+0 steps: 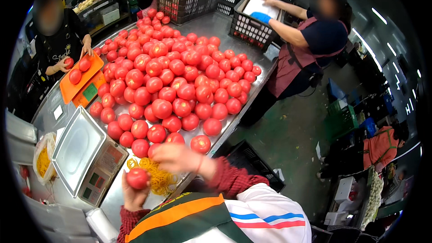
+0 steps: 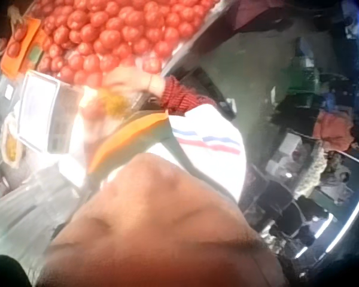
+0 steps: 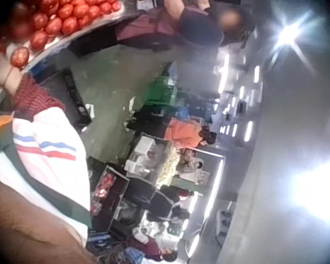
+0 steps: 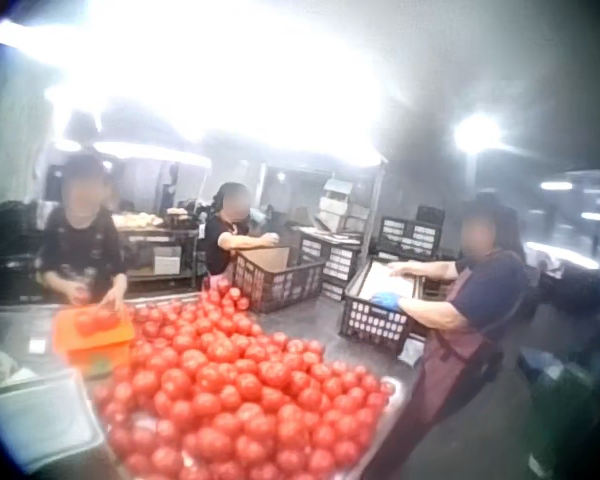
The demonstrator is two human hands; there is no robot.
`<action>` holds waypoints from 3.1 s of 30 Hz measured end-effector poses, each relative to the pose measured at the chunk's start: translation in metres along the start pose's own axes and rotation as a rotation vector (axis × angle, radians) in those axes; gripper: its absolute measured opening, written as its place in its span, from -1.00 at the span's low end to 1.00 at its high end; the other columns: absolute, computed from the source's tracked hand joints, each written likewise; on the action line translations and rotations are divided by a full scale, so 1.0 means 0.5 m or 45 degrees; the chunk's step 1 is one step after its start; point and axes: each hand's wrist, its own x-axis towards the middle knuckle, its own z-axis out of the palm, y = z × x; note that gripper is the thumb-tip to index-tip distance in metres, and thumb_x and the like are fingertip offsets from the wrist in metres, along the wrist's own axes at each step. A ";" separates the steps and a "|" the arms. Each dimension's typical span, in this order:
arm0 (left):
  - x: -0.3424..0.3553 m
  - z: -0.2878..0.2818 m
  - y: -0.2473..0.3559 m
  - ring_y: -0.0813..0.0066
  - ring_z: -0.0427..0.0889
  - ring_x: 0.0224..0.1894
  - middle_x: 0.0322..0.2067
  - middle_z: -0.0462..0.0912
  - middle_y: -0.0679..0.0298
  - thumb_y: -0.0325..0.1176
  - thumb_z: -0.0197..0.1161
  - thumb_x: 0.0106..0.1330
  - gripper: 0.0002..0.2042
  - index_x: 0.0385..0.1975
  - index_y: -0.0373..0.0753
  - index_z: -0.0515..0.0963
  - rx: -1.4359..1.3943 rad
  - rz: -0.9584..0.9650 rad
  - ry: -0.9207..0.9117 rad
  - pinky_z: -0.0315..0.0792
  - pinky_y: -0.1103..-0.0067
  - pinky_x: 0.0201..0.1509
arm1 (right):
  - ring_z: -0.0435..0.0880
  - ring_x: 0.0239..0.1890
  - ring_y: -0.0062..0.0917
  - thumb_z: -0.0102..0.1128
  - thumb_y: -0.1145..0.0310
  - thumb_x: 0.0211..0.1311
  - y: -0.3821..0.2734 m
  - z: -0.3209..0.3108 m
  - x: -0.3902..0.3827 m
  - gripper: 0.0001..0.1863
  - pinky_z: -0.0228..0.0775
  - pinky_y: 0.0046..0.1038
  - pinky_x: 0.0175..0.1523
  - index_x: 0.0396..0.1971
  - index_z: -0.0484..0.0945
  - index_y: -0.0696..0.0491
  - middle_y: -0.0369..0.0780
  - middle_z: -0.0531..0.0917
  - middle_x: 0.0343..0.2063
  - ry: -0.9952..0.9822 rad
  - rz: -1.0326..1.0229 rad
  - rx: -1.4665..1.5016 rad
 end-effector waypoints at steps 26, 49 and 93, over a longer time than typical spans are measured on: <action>0.121 -0.013 0.296 -0.04 0.19 0.34 0.24 0.34 0.01 -0.27 0.26 0.24 -0.45 0.26 -0.14 0.35 2.790 2.196 0.993 0.04 0.10 0.37 | 0.43 0.14 -0.17 0.44 0.42 -0.21 0.188 -0.194 -0.176 -0.40 0.38 -0.21 0.16 -0.01 0.52 -0.01 -0.08 0.45 0.03 0.054 0.476 -0.944; -0.106 -0.118 0.336 0.34 0.50 0.08 0.08 0.50 0.13 -0.29 0.18 0.32 -0.55 0.18 -0.31 0.41 1.668 1.604 0.726 0.40 0.48 0.16 | 0.67 -0.27 -0.23 0.23 0.36 0.19 0.080 -0.059 0.042 -0.84 0.54 -0.31 -0.18 -0.25 0.62 0.06 -0.14 0.67 -0.32 0.191 0.329 -0.214; -0.617 -0.394 0.290 0.17 0.64 -0.15 -0.28 0.69 0.02 -0.32 0.23 0.27 -0.75 -0.17 -0.35 0.63 2.189 1.075 2.104 0.10 0.19 0.39 | 0.60 -0.04 -0.20 0.27 0.49 0.12 -0.029 0.250 0.222 -0.80 0.46 -0.31 0.04 -0.22 0.59 0.13 -0.11 0.63 -0.15 -0.279 -0.348 0.031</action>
